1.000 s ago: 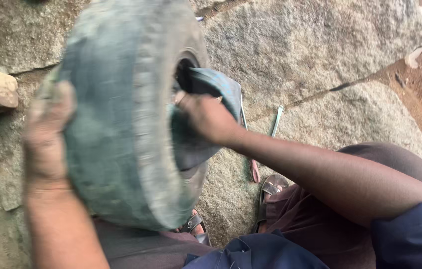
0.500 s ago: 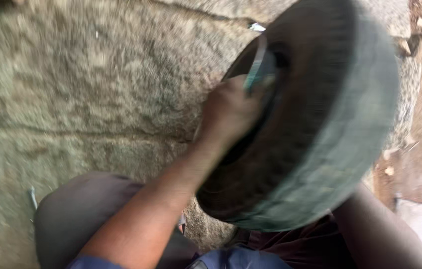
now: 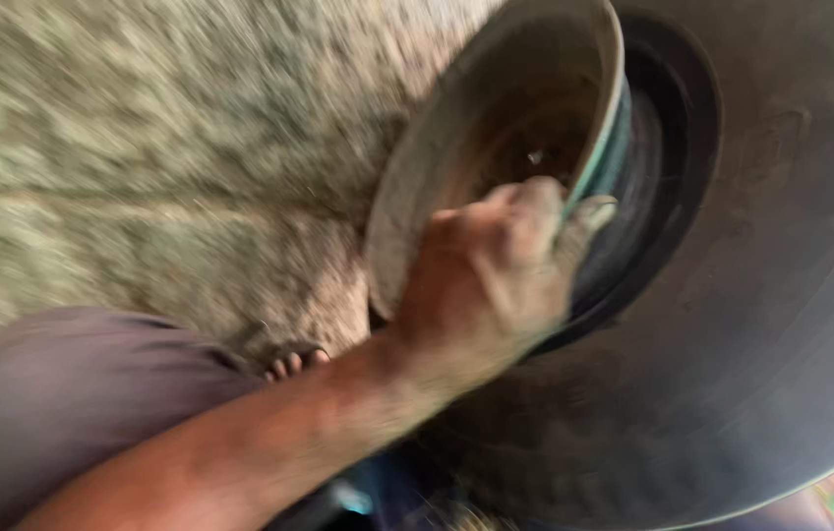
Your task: The person sits on the ground and mounts a rubber tire onto a metal wheel rim. They press and work the tire bead over the rim by hand, flip and reposition the wheel repeatedly, use a metal pry bar to lever the bead into place, and another person assists by holding the wheel while the bead is levered over the rim edge.
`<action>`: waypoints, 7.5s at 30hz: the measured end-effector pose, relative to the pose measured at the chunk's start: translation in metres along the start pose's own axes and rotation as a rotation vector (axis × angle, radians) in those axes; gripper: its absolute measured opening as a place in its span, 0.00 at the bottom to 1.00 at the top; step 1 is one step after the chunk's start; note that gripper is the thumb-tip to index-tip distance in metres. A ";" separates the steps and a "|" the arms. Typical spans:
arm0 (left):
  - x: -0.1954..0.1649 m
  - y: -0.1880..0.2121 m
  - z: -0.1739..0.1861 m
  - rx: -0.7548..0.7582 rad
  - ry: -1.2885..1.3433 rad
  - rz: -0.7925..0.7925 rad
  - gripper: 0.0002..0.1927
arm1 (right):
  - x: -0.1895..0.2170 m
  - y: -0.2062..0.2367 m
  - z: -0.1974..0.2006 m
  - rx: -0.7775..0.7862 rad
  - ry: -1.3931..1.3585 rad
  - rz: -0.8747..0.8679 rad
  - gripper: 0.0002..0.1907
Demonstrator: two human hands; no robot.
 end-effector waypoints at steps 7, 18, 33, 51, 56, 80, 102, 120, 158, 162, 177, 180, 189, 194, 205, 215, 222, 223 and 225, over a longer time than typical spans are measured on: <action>0.000 -0.032 0.041 -0.112 -0.176 0.054 0.24 | 0.010 -0.110 -0.009 0.095 0.031 0.098 0.23; 0.056 -0.002 0.040 -0.250 -0.276 -0.066 0.33 | 0.027 -0.028 0.004 0.102 0.044 0.139 0.22; -0.002 0.010 0.037 -0.215 -0.138 -0.072 0.32 | 0.022 0.011 0.046 -0.025 0.068 0.084 0.22; 0.018 -0.020 -0.010 -0.111 0.055 -0.125 0.13 | -0.002 -0.070 0.062 -0.052 0.047 -0.016 0.23; -0.014 -0.051 0.034 -0.211 -0.096 -0.069 0.14 | 0.018 -0.076 0.053 -0.019 0.046 0.081 0.23; 0.021 -0.020 0.005 -0.368 0.011 -0.144 0.15 | 0.013 -0.067 0.057 -0.045 0.076 0.100 0.24; 0.011 -0.043 0.124 -0.424 -0.292 -0.334 0.21 | 0.017 -0.121 -0.003 0.179 0.145 0.240 0.27; -0.103 0.041 0.083 -0.017 -0.696 -0.279 0.63 | 0.050 -0.018 -0.051 0.155 0.904 0.712 0.18; -0.054 0.073 0.117 -0.459 -0.394 -0.386 0.56 | 0.200 0.118 -0.133 0.177 0.509 0.795 0.28; -0.038 0.058 0.132 -0.371 -0.207 -0.180 0.59 | 0.187 0.092 -0.119 0.071 0.723 0.638 0.32; 0.183 0.005 0.252 -0.552 -0.036 0.585 0.49 | 0.041 -0.044 -0.176 0.424 1.225 0.690 0.24; 0.191 -0.001 0.241 -0.503 -0.260 0.595 0.47 | 0.037 -0.031 -0.203 0.480 1.398 0.830 0.39; 0.117 -0.032 0.158 0.250 -0.566 0.230 0.27 | 0.060 -0.030 -0.204 0.324 1.435 1.032 0.33; 0.111 -0.033 0.092 0.116 -0.825 -0.128 0.59 | 0.115 -0.057 -0.148 0.080 0.940 1.026 0.11; 0.091 -0.055 0.071 0.251 -0.586 0.039 0.38 | -0.111 -0.047 0.013 0.708 2.002 -0.183 0.27; 0.077 -0.070 0.048 -0.233 -0.262 -0.258 0.28 | -0.136 0.017 -0.005 -0.131 1.172 -0.248 0.26; 0.042 -0.088 0.028 -0.219 -0.253 -0.322 0.29 | -0.032 0.035 0.037 -0.572 0.215 -0.046 0.11; 0.046 -0.088 0.027 -0.204 -0.149 -0.327 0.27 | -0.003 0.039 0.037 -0.614 0.200 0.082 0.09; 0.059 -0.093 0.029 -0.160 0.055 -0.337 0.24 | 0.050 0.051 0.031 -0.541 0.123 0.342 0.08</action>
Point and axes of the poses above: each hand's wrist, its own y-axis away from the middle knuckle, its own z-axis out of the back of the hand, x = y × z, the point moved 5 cm from there along -y, towards the middle knuckle, and after that the axes turned 1 degree about -y, right-handed, at the moved point
